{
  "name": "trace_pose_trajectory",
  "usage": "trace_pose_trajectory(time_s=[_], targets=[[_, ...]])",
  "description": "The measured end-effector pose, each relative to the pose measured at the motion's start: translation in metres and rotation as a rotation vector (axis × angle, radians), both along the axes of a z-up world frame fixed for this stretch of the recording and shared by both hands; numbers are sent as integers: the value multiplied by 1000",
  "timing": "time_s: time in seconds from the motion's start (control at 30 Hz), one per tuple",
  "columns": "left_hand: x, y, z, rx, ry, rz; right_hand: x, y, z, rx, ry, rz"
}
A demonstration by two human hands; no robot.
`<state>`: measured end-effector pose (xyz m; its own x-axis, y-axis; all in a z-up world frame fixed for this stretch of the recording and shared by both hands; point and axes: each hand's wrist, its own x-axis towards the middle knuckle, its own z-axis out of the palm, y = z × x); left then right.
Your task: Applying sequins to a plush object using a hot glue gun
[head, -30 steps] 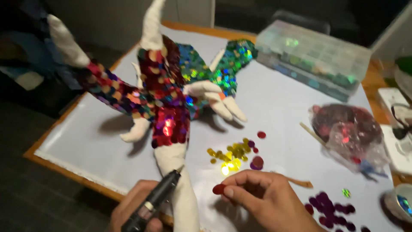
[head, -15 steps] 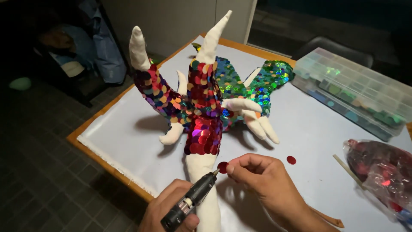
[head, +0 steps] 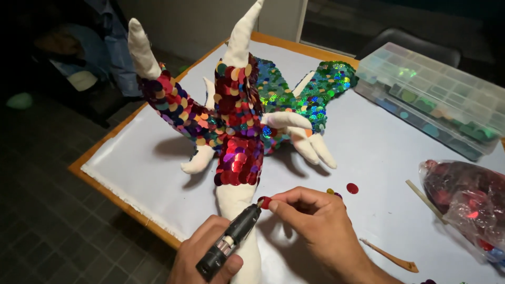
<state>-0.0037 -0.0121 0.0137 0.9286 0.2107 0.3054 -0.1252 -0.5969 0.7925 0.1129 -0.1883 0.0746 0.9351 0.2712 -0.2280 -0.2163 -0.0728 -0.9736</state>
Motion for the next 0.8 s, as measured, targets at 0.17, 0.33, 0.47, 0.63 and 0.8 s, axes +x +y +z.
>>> trace_pose_trajectory(time_s=[0.17, 0.33, 0.47, 0.63, 0.8], targets=[[0, 0, -1, 31, -50, -6, -2, 2, 7, 42, 91, -31], [1, 1, -3, 55, -89, -7, -2, 4, 7, 72, 150, -86], [0, 0, 2, 24, -57, -17, -2, 4, 7, 114, 169, -93], [0, 1, 5, 15, 3, -54, 2, 3, 3, 176, 207, -89], [0, 1, 5, -31, 4, -38, 6, 4, 3, 169, 225, -115]])
